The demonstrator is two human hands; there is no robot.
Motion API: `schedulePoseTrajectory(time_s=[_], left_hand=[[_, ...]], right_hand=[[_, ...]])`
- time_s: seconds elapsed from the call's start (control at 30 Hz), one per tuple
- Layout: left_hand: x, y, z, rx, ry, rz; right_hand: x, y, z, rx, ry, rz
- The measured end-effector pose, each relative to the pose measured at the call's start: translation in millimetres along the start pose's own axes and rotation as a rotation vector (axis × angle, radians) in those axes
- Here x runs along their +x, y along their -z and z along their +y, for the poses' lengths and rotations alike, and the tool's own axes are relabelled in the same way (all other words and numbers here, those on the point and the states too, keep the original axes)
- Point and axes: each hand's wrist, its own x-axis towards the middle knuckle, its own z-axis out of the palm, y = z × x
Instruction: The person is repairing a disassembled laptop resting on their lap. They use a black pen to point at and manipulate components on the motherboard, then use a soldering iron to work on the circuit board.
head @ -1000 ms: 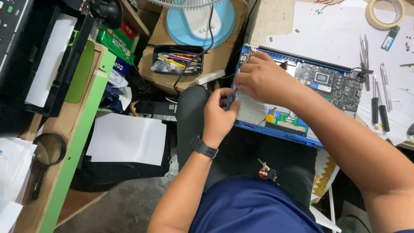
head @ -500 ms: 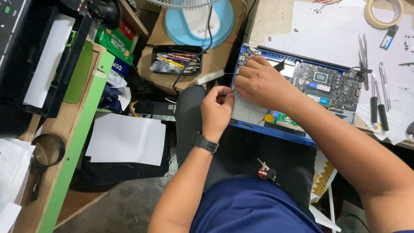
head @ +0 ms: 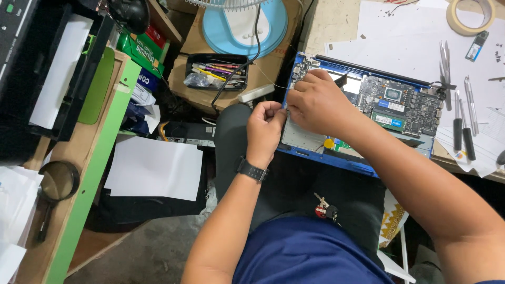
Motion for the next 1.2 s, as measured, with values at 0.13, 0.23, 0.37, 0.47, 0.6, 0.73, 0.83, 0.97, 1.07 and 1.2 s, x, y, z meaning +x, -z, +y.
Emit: schedulePoseTrajectory(time_s=[0.13, 0.23, 0.37, 0.47, 0.6, 0.73, 0.83, 0.97, 1.07, 1.2], left_hand=[[2, -1, -1, 0.004, -0.021, -0.001], [3, -3, 0, 0.083, -0.013, 0.027], [1, -2, 7, 0.116, -0.035, 0.008], [-1, 1, 11, 0.177, -0.086, -0.027], [0, 1, 8, 0.215, -0.126, -0.018], [5, 1, 1, 0.199, -0.092, -0.014], [9, 3, -4, 0.105, -0.036, -0.018], [14, 4, -1, -0.066, 0.129, -0.051], [18, 4, -8, -0.085, 0.135, -0.06], [18, 5, -9, -0.068, 0.13, -0.057]], right_hand=[[-2, 4, -3, 0.021, -0.008, 0.001], [-5, 4, -3, 0.044, -0.021, 0.022], [-8, 3, -5, 0.075, -0.067, 0.044], [-7, 1, -7, 0.086, -0.105, 0.057], [-5, -2, -12, 0.076, -0.156, 0.055], [-3, 0, -14, 0.044, -0.171, 0.052], [-5, 2, -13, 0.03, -0.158, 0.038], [-8, 4, -12, 0.048, -0.135, 0.03], [-12, 1, -14, 0.056, -0.157, 0.027], [-10, -4, -18, 0.05, -0.253, 0.018]])
